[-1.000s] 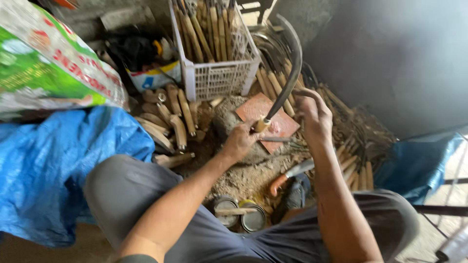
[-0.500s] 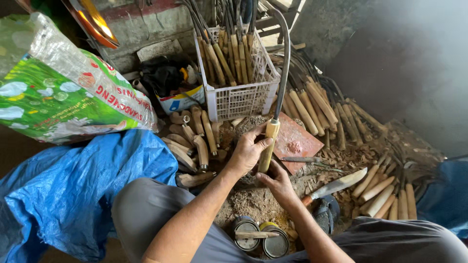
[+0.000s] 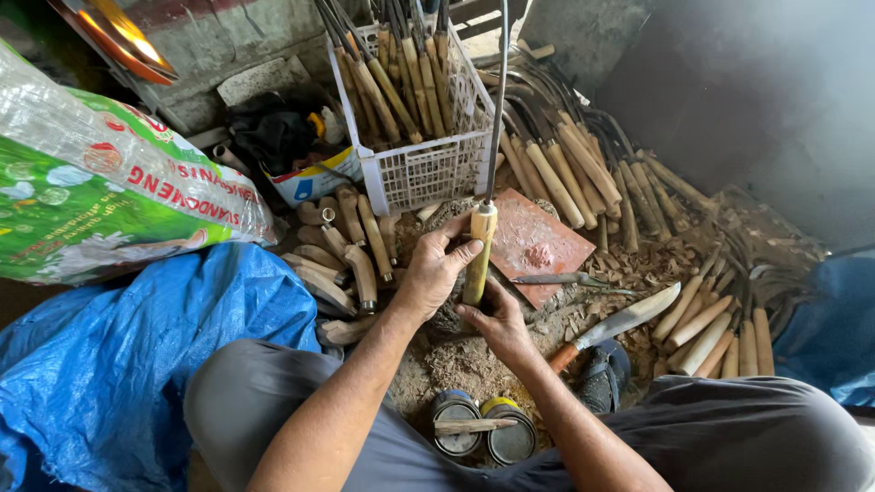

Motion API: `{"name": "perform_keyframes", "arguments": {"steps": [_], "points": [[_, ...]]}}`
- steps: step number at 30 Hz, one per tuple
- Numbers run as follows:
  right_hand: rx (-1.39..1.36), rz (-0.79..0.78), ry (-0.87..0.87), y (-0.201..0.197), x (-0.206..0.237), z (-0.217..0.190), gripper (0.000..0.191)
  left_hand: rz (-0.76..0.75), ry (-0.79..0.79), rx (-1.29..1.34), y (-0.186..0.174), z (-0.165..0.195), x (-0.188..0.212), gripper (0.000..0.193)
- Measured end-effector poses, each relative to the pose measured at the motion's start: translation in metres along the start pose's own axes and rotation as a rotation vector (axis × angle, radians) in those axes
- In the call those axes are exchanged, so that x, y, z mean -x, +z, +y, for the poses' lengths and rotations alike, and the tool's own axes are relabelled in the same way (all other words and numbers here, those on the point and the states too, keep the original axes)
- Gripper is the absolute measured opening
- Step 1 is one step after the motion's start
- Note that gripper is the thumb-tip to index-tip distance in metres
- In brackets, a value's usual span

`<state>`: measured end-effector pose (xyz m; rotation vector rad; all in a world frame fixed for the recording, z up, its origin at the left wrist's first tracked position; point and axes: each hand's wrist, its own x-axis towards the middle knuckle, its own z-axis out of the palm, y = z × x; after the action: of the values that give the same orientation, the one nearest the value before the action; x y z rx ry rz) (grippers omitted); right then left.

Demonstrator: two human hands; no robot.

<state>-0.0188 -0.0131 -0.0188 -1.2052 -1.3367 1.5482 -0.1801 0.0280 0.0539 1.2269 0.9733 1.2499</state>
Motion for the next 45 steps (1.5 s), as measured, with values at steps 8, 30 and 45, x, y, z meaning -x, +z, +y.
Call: {"name": "perform_keyframes", "arguments": {"steps": [8,30,45], "points": [[0.022,0.006,0.048,-0.001,0.004,0.001,0.063,-0.009,0.011,0.029,0.0,-0.004,0.0,0.048],[-0.373,0.255,0.138,0.003,0.009,-0.017,0.024,-0.022,0.062,-0.159,0.004,-0.001,0.001,0.069],[-0.056,0.026,0.018,-0.018,0.011,0.005,0.03,-0.027,0.046,-0.133,0.033,-0.015,0.02,0.052]]}}
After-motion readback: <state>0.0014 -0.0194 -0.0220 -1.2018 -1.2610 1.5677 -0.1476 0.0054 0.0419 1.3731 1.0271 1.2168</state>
